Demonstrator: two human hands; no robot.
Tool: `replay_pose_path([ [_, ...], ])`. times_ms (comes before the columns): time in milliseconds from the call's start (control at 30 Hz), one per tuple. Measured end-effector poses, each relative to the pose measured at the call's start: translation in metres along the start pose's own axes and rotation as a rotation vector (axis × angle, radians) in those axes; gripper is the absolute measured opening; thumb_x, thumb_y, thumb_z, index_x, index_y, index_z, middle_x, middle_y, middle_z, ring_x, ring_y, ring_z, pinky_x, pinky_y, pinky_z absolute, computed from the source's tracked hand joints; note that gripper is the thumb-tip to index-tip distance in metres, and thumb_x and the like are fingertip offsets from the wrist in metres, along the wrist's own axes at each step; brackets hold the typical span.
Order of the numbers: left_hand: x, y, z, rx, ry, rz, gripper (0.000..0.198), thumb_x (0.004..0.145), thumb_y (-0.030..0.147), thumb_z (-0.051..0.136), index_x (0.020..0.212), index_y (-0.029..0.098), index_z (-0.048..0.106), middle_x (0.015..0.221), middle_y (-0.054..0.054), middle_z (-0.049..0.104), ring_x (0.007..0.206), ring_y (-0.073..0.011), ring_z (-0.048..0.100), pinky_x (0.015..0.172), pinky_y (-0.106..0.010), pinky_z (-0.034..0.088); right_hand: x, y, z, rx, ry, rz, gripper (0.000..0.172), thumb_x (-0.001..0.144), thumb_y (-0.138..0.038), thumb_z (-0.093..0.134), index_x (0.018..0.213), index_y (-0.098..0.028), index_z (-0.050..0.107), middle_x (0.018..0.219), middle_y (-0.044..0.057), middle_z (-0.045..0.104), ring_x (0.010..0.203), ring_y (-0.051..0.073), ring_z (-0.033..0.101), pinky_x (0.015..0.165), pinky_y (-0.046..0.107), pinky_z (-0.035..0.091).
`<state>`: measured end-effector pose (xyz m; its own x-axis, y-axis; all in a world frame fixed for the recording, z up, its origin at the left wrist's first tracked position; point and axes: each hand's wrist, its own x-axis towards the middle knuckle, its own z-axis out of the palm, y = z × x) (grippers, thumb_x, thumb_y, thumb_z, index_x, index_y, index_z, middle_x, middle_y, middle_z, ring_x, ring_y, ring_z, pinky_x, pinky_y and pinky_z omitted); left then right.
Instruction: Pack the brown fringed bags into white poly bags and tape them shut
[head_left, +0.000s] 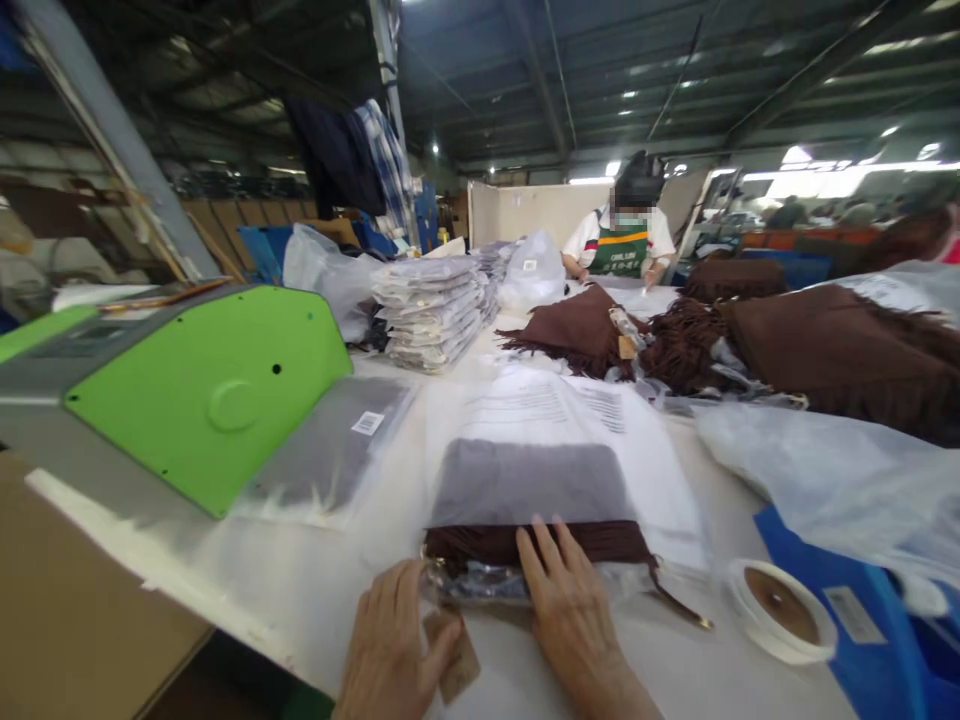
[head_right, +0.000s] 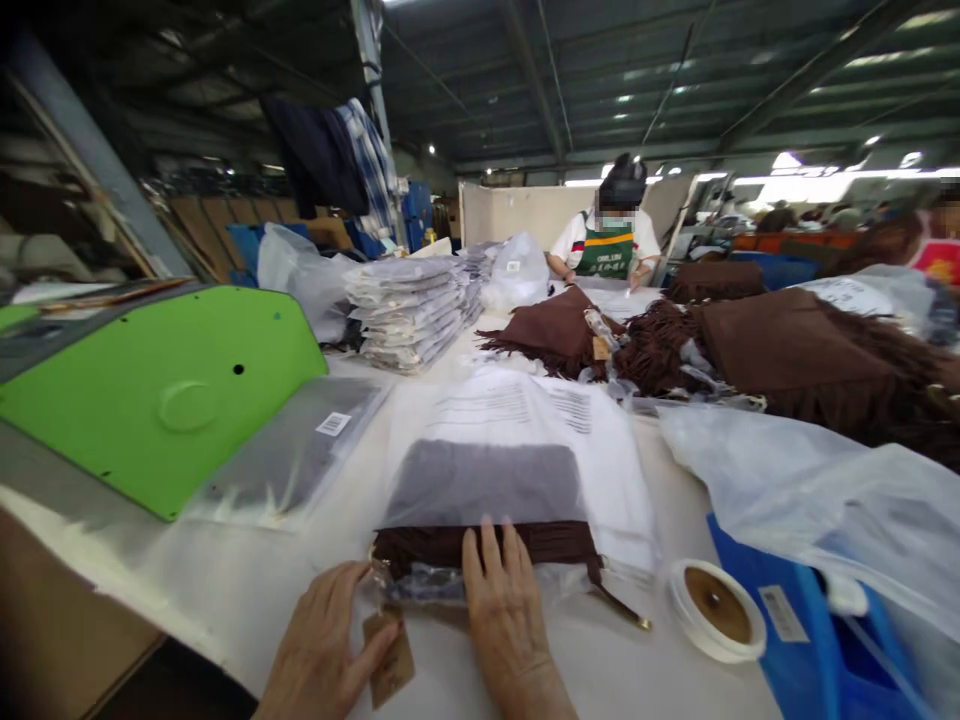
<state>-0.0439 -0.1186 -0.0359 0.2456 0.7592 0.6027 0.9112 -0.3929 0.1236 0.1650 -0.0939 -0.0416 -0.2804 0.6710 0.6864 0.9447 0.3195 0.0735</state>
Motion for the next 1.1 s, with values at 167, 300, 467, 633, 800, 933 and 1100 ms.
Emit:
replay_pose_path([
  [167, -0.005, 0.001, -0.009, -0.04, -0.349, -0.347, 0.018, 0.072, 0.029, 0.059, 0.087, 0.02, 0.054, 0.089, -0.005, 0.056, 0.086, -0.0247, 0.054, 0.073, -0.041, 0.044, 0.002, -0.006, -0.009, 0.115, -0.007, -0.034, 0.04, 0.073, -0.001, 0.037, 0.105, -0.011, 0.058, 0.117, 0.013, 0.058, 0.117, 0.026, 0.043, 0.092, 0.039, 0.04],
  [300, 0.004, 0.005, -0.012, -0.093, -0.38, -0.434, 0.015, 0.071, 0.019, 0.055, 0.085, 0.018, 0.054, 0.087, -0.005, 0.056, 0.086, -0.0236, 0.054, 0.073, -0.04, 0.045, 0.007, -0.016, -0.022, 0.169, 0.05, -0.038, 0.031, 0.077, -0.003, 0.035, 0.092, -0.014, 0.06, 0.102, 0.012, 0.062, 0.103, 0.024, 0.05, 0.088, 0.04, 0.038],
  [467, 0.003, 0.001, -0.009, -0.062, -0.037, -0.025, 0.054, 0.069, 0.007, 0.05, 0.122, 0.018, 0.045, 0.112, -0.012, 0.05, 0.103, -0.026, 0.048, 0.082, -0.042, 0.046, 0.0, -0.039, -0.036, 0.179, -0.037, -0.049, 0.024, 0.074, -0.004, 0.038, 0.069, -0.021, 0.054, 0.07, 0.002, 0.057, 0.063, 0.017, 0.048, 0.061, 0.032, 0.032],
  [633, 0.012, -0.008, -0.009, -0.267, -0.004, 0.258, 0.031, 0.073, 0.001, 0.042, 0.095, 0.017, 0.056, 0.1, -0.009, 0.055, 0.096, -0.0207, 0.05, 0.08, -0.034, 0.049, 0.006, -0.039, -0.045, 0.665, -0.548, 0.153, 0.019, 0.084, -0.036, 0.043, 0.087, -0.024, 0.058, 0.083, 0.002, 0.062, 0.072, 0.018, 0.055, 0.063, 0.029, 0.036],
  [800, 0.004, -0.026, -0.012, -0.528, 0.013, 0.123, 0.024, 0.081, 0.007, 0.041, 0.099, 0.019, 0.053, 0.106, -0.01, 0.057, 0.102, -0.0196, 0.052, 0.087, -0.034, 0.049, 0.036, -0.018, -0.047, 1.017, -1.0, 0.4, 0.037, 0.089, -0.033, 0.026, 0.086, -0.019, 0.059, 0.078, 0.004, 0.064, 0.07, 0.017, 0.059, 0.059, 0.027, 0.04],
  [933, -0.002, -0.032, -0.02, -0.621, 0.007, -0.199, 0.009, 0.086, 0.02, 0.045, 0.087, 0.02, 0.053, 0.101, -0.008, 0.059, 0.096, -0.0181, 0.057, 0.085, -0.031, 0.05, 0.028, -0.035, -0.034, 0.804, -0.815, 0.246, 0.026, 0.07, -0.024, 0.052, 0.095, -0.02, 0.061, 0.09, 0.005, 0.063, 0.081, 0.019, 0.058, 0.069, 0.029, 0.043],
  [1100, -0.007, -0.035, -0.013, -0.536, -0.002, -0.21, 0.009, 0.083, 0.023, 0.048, 0.081, 0.02, 0.056, 0.095, -0.007, 0.063, 0.092, -0.0187, 0.06, 0.083, -0.034, 0.051, -0.006, -0.096, -0.005, 0.319, -0.184, -0.03, 0.041, 0.056, -0.021, 0.057, 0.096, -0.013, 0.063, 0.081, 0.011, 0.063, 0.071, 0.024, 0.056, 0.059, 0.034, 0.044],
])
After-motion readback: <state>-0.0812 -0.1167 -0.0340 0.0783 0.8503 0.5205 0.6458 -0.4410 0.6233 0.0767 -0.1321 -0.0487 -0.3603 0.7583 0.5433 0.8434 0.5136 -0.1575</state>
